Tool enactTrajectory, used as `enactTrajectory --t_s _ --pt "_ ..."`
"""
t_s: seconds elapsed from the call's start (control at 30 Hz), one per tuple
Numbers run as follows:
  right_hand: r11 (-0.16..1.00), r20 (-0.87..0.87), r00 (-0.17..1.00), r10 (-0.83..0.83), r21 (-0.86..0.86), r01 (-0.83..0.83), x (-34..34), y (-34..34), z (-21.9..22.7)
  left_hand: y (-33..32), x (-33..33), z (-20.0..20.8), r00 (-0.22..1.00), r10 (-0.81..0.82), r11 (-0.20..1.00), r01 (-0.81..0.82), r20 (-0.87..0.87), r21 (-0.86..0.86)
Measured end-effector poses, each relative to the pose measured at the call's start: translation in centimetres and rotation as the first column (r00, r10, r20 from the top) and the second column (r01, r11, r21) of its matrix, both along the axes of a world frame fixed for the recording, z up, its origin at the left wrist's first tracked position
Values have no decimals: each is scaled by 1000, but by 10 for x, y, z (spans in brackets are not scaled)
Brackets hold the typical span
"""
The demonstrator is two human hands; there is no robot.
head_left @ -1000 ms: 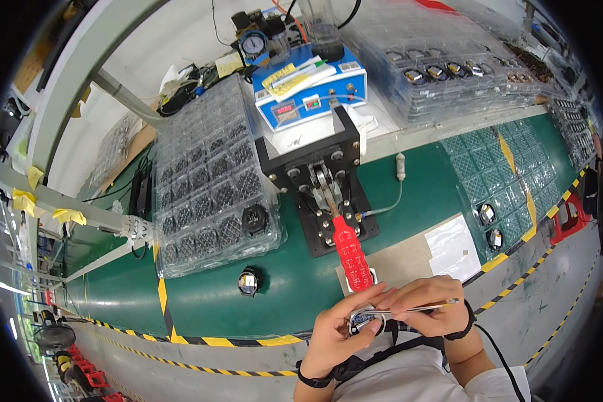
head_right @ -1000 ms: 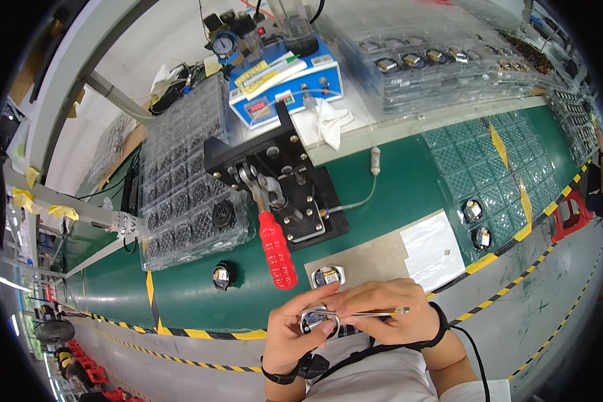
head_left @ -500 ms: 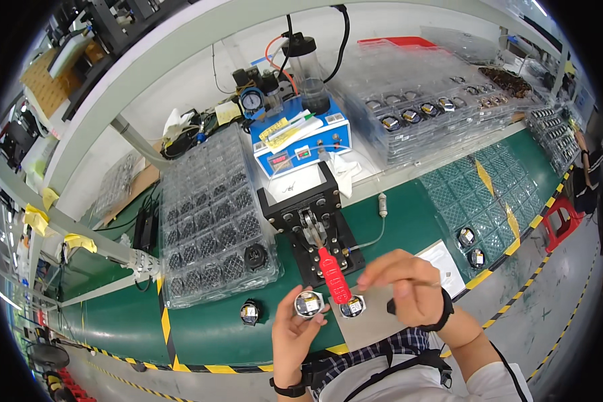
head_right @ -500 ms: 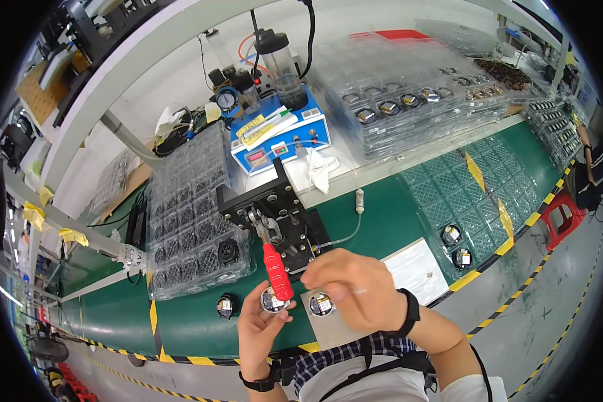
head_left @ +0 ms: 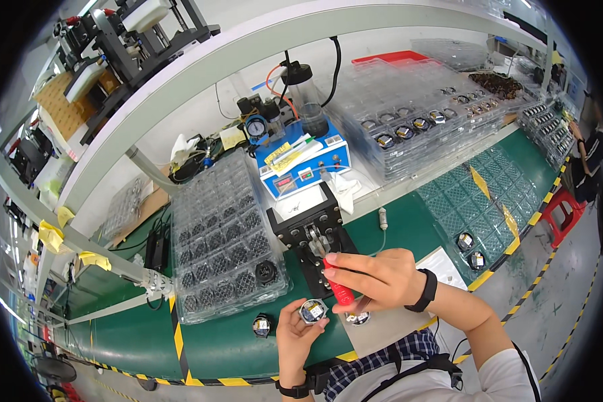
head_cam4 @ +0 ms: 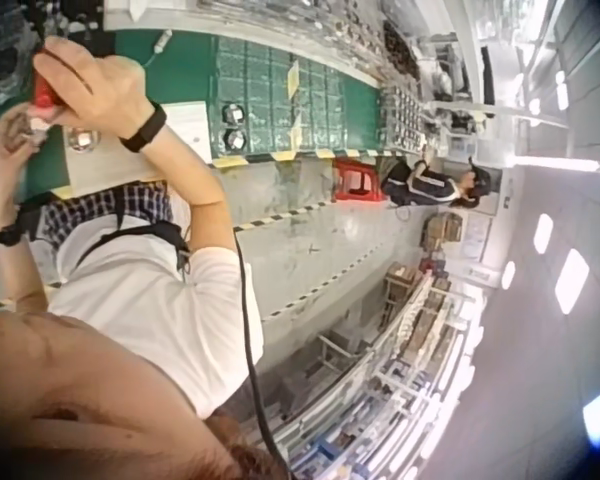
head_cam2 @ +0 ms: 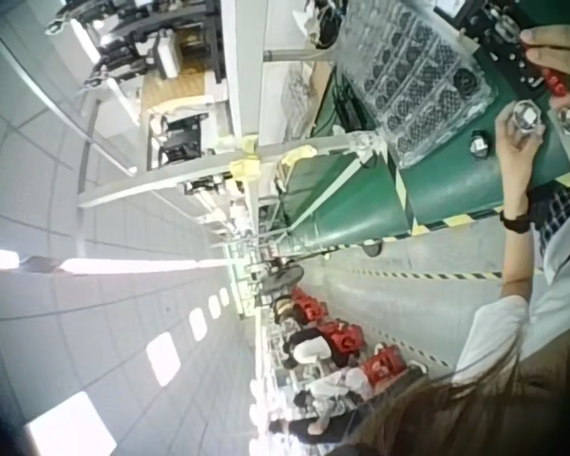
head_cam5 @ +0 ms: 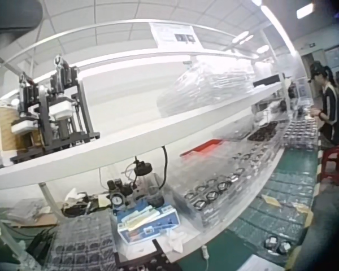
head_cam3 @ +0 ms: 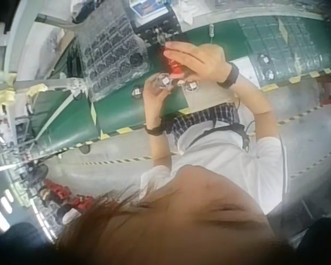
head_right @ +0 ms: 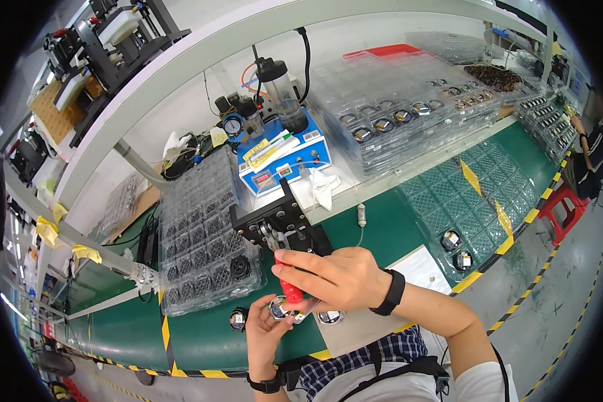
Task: Manual assembly of small electronic components into fixtures and organizing them into trays on a production line.
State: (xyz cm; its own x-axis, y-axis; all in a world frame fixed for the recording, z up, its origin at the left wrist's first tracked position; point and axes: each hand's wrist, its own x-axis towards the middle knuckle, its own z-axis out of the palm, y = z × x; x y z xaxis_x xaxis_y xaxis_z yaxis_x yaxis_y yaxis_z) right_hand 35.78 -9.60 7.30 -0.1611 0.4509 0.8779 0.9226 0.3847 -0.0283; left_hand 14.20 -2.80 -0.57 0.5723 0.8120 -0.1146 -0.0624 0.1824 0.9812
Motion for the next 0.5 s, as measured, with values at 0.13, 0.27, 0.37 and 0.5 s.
enactTrajectory --t_s 0.13,0.27,0.37,0.5 --pt "1000 28 1000 2 -22 -1 4 0 -1 0 0 -1 1000 -28 999 28 10 -45" --pt "1000 48 999 3 1 -3 4 1 1 -1 -1 -4 999 -36 997 37 14 -69" --pt "1000 71 998 0 25 -1 5 2 0 -1 -1 -6 998 -52 996 49 -31 -72" --pt "999 111 994 -5 47 0 8 1 1 -1 0 -9 998 -61 996 59 -23 -60"
